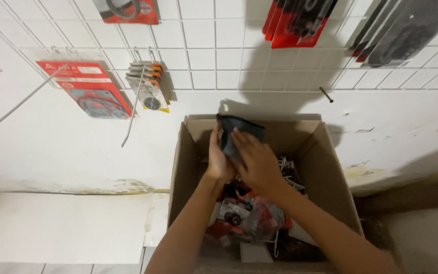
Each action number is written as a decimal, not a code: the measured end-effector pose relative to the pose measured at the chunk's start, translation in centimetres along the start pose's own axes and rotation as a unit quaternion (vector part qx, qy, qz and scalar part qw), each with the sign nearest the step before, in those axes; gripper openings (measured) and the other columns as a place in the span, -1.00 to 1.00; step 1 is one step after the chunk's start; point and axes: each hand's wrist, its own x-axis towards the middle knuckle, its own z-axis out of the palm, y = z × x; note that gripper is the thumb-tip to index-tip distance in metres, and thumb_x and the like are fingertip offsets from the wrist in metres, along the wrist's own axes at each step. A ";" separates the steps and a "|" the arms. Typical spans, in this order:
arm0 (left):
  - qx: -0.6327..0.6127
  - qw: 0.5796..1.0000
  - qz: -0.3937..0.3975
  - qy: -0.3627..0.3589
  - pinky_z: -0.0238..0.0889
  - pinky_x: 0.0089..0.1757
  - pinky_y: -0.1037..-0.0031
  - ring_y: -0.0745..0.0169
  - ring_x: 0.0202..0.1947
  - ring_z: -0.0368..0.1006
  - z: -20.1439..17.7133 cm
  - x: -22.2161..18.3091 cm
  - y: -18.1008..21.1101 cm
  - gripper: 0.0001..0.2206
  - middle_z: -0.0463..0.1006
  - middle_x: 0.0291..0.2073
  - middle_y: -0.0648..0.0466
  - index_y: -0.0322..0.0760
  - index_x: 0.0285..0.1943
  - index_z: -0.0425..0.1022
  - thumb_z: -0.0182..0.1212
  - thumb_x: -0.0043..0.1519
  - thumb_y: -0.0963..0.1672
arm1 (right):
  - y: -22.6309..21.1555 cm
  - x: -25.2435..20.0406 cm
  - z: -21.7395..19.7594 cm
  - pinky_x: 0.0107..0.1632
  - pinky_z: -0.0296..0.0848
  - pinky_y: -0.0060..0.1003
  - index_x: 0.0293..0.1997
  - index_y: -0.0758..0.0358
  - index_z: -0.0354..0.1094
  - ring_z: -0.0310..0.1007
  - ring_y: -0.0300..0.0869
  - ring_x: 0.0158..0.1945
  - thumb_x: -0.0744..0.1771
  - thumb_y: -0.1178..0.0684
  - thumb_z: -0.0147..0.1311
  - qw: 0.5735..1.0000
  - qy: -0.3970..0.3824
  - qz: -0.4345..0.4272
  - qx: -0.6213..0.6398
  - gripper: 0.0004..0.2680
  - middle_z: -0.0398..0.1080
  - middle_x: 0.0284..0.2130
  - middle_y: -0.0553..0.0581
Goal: Cleaning and organizing packaged automobile spare parts from a box onto a wire display rack.
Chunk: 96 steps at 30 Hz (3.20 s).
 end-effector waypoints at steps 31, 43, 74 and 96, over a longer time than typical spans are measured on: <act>0.195 0.980 -0.021 0.030 0.40 -0.13 -0.11 0.00 0.12 0.29 -1.3 1.3 -1.1 -0.14 0.31 0.28 -0.05 -0.15 0.46 0.23 0.62 -0.07 -0.19 | 5.3 1.5 -3.6 0.24 0.29 0.02 0.30 0.16 0.11 0.27 0.02 0.19 0.33 -0.02 0.29 0.888 0.033 0.321 0.329 -0.55 0.21 0.01 0.18; 0.212 0.976 0.044 0.020 0.36 -0.24 0.37 0.11 -0.09 0.37 -3.8 2.8 -2.5 -0.26 0.43 0.01 0.01 -0.18 0.29 0.35 0.38 -0.15 -0.39 | 8.7 0.5 -1.0 0.35 0.17 0.11 0.25 0.30 0.25 0.21 0.13 0.31 0.46 -0.14 -0.07 0.846 0.061 0.415 0.328 -0.68 0.27 0.17 0.36; 0.096 0.992 -0.080 0.015 0.36 -0.03 -0.23 -0.30 0.03 0.46 -2.1 2.4 0.8 -0.22 0.52 0.12 -0.24 -0.28 0.25 0.49 -0.10 0.20 0.32 | 5.0 1.3 -3.5 0.25 0.28 0.20 0.12 0.38 0.39 0.27 0.47 0.21 0.18 0.21 0.23 0.972 0.068 0.211 0.073 -0.62 0.16 0.19 0.56; 0.224 0.966 -0.126 0.016 -0.09 0.35 0.07 -0.08 0.48 0.02 -0.6 0.1 2.1 -0.13 0.15 0.48 -0.11 -0.24 0.54 0.13 -0.10 0.23 0.33 | 3.0 -0.9 1.5 0.46 0.02 -0.03 0.49 0.25 0.07 -0.12 0.15 0.54 0.32 0.07 -0.20 0.993 -0.018 -0.015 0.120 -0.51 0.08 0.47 0.18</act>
